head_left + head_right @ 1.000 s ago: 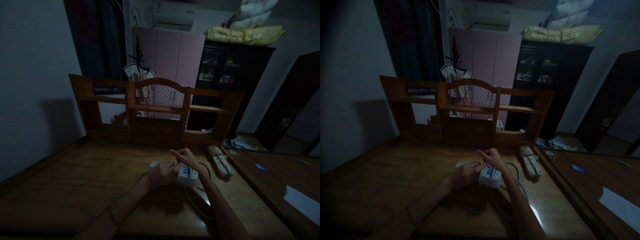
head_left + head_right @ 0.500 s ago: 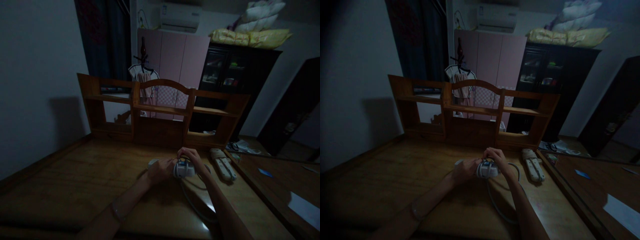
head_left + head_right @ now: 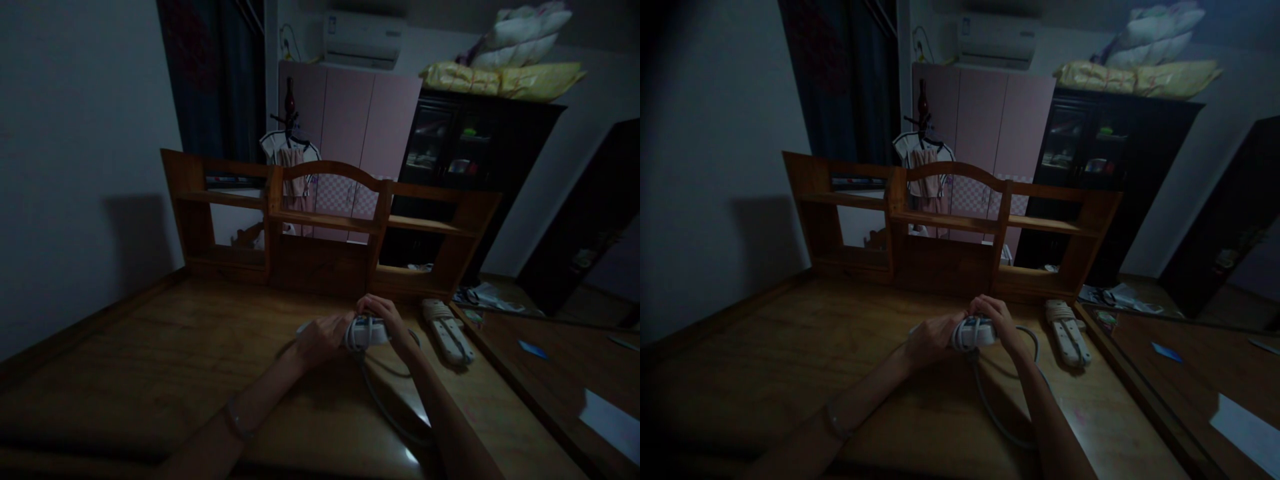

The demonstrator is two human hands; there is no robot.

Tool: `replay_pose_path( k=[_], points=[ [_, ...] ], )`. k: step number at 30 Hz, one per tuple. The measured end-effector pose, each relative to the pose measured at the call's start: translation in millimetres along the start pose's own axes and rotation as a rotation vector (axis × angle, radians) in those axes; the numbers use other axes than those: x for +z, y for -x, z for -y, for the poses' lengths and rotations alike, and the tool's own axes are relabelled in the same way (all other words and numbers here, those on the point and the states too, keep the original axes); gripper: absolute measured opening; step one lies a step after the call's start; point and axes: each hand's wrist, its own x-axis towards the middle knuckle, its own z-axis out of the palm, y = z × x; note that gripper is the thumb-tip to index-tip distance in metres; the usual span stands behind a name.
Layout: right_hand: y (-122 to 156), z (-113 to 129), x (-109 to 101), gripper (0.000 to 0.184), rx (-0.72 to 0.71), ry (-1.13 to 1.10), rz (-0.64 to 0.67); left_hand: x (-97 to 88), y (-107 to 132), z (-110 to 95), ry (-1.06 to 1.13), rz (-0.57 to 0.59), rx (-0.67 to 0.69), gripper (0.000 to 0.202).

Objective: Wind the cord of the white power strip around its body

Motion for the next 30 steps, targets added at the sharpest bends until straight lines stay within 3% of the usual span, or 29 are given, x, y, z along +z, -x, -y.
replay_pose_path(
  k=[14,20,25,28,30],
  points=[
    [-4,-11,-3,0.035,0.059,0.011,0.048,2.9,-2,-3,-0.061,-0.019,-0.023,0.064],
    [-5,-8,-2,0.037,-0.028,0.033,0.045,1.0,-3,-6,-0.054,-0.042,-0.013,0.06],
    [-2,-2,5,0.041,-0.005,-0.084,0.074,0.4,-1,-4,-0.045,-0.069,0.016,0.056],
    [1,-8,8,0.05,0.046,-0.079,0.004,-3.0,0,-4,-0.024,-0.137,-0.034,0.052],
    [3,-15,10,0.052,0.054,0.057,-0.051,-7.5,0,-6,0.008,-0.185,-0.083,0.05]
  ],
)
